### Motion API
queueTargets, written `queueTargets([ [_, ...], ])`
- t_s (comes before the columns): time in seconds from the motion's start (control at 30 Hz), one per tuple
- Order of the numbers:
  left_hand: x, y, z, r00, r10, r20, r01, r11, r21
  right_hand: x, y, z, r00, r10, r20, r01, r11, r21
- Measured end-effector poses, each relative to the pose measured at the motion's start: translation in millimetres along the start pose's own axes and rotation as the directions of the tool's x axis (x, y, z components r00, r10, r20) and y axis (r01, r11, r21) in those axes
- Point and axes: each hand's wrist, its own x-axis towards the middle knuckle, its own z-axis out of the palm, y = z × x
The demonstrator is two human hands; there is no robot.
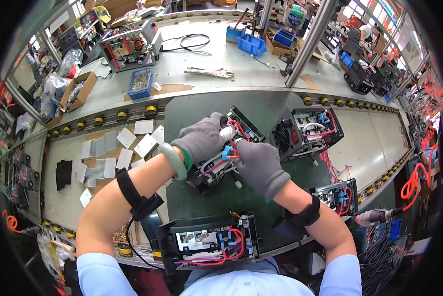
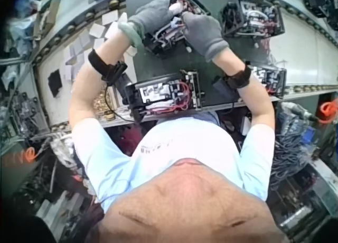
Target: Assemble internal components and wiring of electronic inverter units on an assembly line.
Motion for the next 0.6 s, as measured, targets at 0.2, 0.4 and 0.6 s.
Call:
queueTargets([
  [0.2, 4.5, -2.3, 6.1, 0.998, 0.035, -0.06, -0.024, 0.984, 0.174, -0.4, 2.2, -2.2, 0.998, 0.004, 0.059, -0.003, 1.0, -0.019],
  [0.4, 2.6, -5.2, -9.3, 0.994, -0.022, 0.111, 0.054, 0.954, -0.296, -20.6, 31.1, -40.0, 0.947, 0.072, 0.312, -0.223, 0.848, 0.482],
  [0.6, 1.3, -1.3, -12.4, 0.995, -0.017, 0.094, 0.037, 0.975, -0.218, -31.8, 35.7, -65.2, 0.858, -0.039, 0.512, -0.471, 0.338, 0.815],
])
